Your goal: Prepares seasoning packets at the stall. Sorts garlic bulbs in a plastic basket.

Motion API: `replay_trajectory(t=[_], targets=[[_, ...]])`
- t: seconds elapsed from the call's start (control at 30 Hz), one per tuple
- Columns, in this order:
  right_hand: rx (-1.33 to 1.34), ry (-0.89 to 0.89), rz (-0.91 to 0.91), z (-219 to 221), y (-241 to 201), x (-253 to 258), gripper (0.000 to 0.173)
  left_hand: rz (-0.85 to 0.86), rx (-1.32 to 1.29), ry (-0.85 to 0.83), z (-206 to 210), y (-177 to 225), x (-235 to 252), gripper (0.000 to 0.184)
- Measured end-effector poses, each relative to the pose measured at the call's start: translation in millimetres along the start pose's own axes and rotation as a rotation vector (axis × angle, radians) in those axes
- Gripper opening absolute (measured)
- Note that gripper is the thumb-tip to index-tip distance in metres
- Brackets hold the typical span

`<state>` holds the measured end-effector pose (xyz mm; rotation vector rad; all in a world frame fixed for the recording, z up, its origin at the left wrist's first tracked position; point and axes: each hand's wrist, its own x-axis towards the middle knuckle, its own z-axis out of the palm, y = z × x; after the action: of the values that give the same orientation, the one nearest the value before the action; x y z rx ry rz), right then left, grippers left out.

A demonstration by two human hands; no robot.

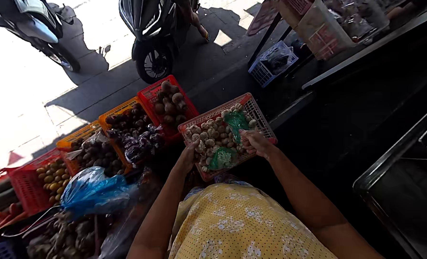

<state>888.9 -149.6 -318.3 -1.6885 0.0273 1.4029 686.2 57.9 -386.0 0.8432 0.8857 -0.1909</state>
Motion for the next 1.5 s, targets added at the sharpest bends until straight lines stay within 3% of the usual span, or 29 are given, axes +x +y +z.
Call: replay_trajectory(t=[0.1,0.23,0.3,0.43,0.6,0.7,0.8,0.93,1.03,1.1,1.2,1.33,1.43,1.5], targets=[[-0.204,-0.122,0.118,21,12,0,0.041,-0.014,-0.03,0.034,0,-10,5,0.033],[-0.938,-0.105,0.081,59,24,30,0.039,-0.04,-0.038,0.112,6,-13,13,0.034],[-1.178,-0.105,0.009,71,37,42,0.037,-0.055,-0.019,0.114,9,-11,15,0.033],[-1.257,-0.197,0.003,80,53,46,0.056,-0.064,0.077,0.109,13,-6,21,0.039],[-1.392,-0.253,0.015,84,41,22,0.048,-0.062,0.279,0.134,22,-6,37,0.041],[-1.458,-0.224,-0.051,81,36,13,0.029,-0.045,0.422,0.154,30,-9,53,0.045],[-1.38,-0.226,-0.046,70,30,11,0.042,-0.007,0.504,0.172,37,-14,76,0.052],[-0.878,0.128,-0.194,44,20,15,0.04,0.035,0.618,0.169,59,-11,94,0.059],[-0.379,0.199,-0.089,21,20,44,0.05,0.101,0.67,-0.006,89,1,92,0.051],[-0.146,0.17,0.015,6,20,65,0.045,0.14,0.688,-0.168,104,5,93,0.049],[-0.253,0.223,0.002,-22,14,88,0.035,0.221,0.993,-0.156,111,16,107,0.045],[-0.596,0.453,-0.211,-66,-6,112,0.036,0.17,1.437,0.145,92,27,129,0.039],[-0.76,0.579,-0.385,-88,-17,132,0.041,0.105,1.594,0.266,71,18,138,0.052],[-0.839,0.568,-0.486,-81,-23,138,0.038,0.044,1.635,0.264,58,5,137,0.062]])
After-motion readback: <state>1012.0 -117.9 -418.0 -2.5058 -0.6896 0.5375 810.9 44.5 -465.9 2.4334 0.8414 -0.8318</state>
